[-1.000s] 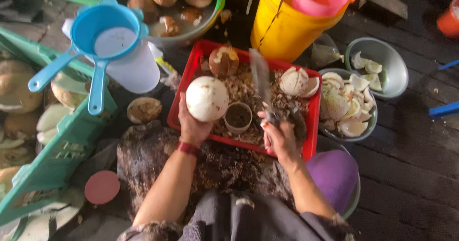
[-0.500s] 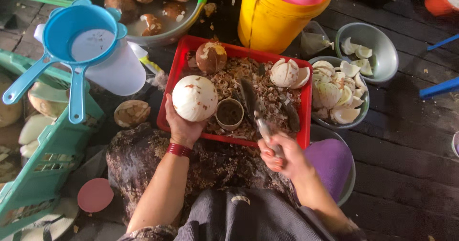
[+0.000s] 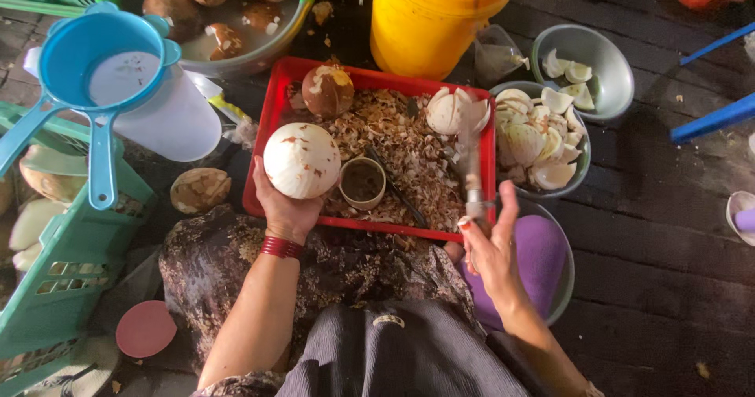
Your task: The person sits on the floor and uses a knife to peel the husk from coconuts. They rotate each coconut while scraping away the outer layer, placing the peeled coconuts into a green basket and collecting the husk in a red tray.
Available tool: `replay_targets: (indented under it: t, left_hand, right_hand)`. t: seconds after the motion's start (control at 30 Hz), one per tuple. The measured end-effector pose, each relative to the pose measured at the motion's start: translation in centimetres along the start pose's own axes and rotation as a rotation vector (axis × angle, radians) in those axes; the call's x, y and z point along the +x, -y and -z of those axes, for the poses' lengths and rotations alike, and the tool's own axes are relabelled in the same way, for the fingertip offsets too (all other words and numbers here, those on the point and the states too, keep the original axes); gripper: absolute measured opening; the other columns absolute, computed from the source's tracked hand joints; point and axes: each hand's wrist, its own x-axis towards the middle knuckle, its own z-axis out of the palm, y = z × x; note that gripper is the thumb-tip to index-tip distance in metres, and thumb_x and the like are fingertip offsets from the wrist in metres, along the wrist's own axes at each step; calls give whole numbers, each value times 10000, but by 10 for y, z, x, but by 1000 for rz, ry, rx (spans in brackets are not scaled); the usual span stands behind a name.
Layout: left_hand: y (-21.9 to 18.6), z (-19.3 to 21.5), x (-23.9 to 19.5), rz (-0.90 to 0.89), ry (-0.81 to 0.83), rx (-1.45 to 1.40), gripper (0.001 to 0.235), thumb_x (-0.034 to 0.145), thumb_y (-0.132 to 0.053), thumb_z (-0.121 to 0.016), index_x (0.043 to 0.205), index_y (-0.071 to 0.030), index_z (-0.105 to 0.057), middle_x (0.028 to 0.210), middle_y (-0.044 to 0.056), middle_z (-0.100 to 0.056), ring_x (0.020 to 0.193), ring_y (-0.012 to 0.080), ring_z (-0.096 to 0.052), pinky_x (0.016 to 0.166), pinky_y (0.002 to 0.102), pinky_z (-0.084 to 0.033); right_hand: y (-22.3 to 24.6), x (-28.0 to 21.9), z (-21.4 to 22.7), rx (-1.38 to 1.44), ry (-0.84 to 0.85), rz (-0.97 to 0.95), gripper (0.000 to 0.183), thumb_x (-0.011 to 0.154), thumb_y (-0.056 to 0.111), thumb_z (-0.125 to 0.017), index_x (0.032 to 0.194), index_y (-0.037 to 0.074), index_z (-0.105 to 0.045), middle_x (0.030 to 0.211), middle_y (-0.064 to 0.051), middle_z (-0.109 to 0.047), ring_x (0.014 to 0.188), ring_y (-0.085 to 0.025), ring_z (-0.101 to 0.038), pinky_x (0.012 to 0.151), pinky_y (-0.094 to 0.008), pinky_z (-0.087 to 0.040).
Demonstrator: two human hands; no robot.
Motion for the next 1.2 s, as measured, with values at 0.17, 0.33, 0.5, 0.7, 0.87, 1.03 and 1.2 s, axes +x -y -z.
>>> replay_targets:
  t: [0.17,0.33,0.5,0.7,0.87,1.03,1.2]
  left_hand:
    - [-3,1,-2,11,-11,0,772,860,-724,-441,1466,-248,-494,1501,63,-538,1372,382,-517,1066,666,-442]
    - [-4,-1,0,16,-45,-23,770,867,-733,-427,1467,-255,-496,1499,69,-541,1366,378,-517,1055,647,-446]
    - [-3,0,-3,22,-9,10,782,866,-733,-404,1467,-240,-487,1494,80,-540,1354,391,-524,1032,665,-458]
    - [0,-7,-1,18,-6,38,801,884,-734,-404,1479,-205,-492,1497,105,-549,1354,392,-536,1044,642,-468]
    - [-3,-6,-6,27,-61,24,776,868,-721,-419,1471,-238,-489,1482,72,-557,1345,375,-538,1039,628,-471]
    - [-2,1,-3,17,-37,-7,776,868,-727,-436,1461,-232,-515,1471,79,-572,1335,379,-548,1030,625,-469]
    - [5,-4,-3,39,-24,8,751,862,-716,-437,1432,-237,-533,1439,60,-592,1303,372,-567,992,646,-477]
  right_hand:
    - [-17,8,-9,-228,23,157,882,936,132,-608,1610,275,-57,811,-42,-600,464,-97,-536,320,-249,-434]
    - [-32,-4,12,692,272,-581,836,963,263,-574,1559,195,8,689,-45,-553,414,-93,-458,310,-242,-321]
    - [-19,-8,14,754,52,-450,791,1036,311,-566,1457,73,60,707,-61,-554,429,-96,-456,334,-245,-338]
    - [-5,-2,-12,-30,-94,83,857,901,89,-612,1594,181,-117,820,-20,-601,459,-96,-504,358,-245,-430]
    - [-6,15,-9,59,-123,-347,794,873,119,-648,1572,182,-276,703,-64,-507,393,-152,-403,302,-297,-282]
    - [-20,0,-3,167,-117,-157,660,994,316,-558,1556,193,-236,668,-14,-517,424,-92,-441,321,-254,-349]
    - [-36,1,3,202,183,-325,477,951,367,-552,1364,237,-352,629,-9,-513,380,-78,-406,289,-244,-293]
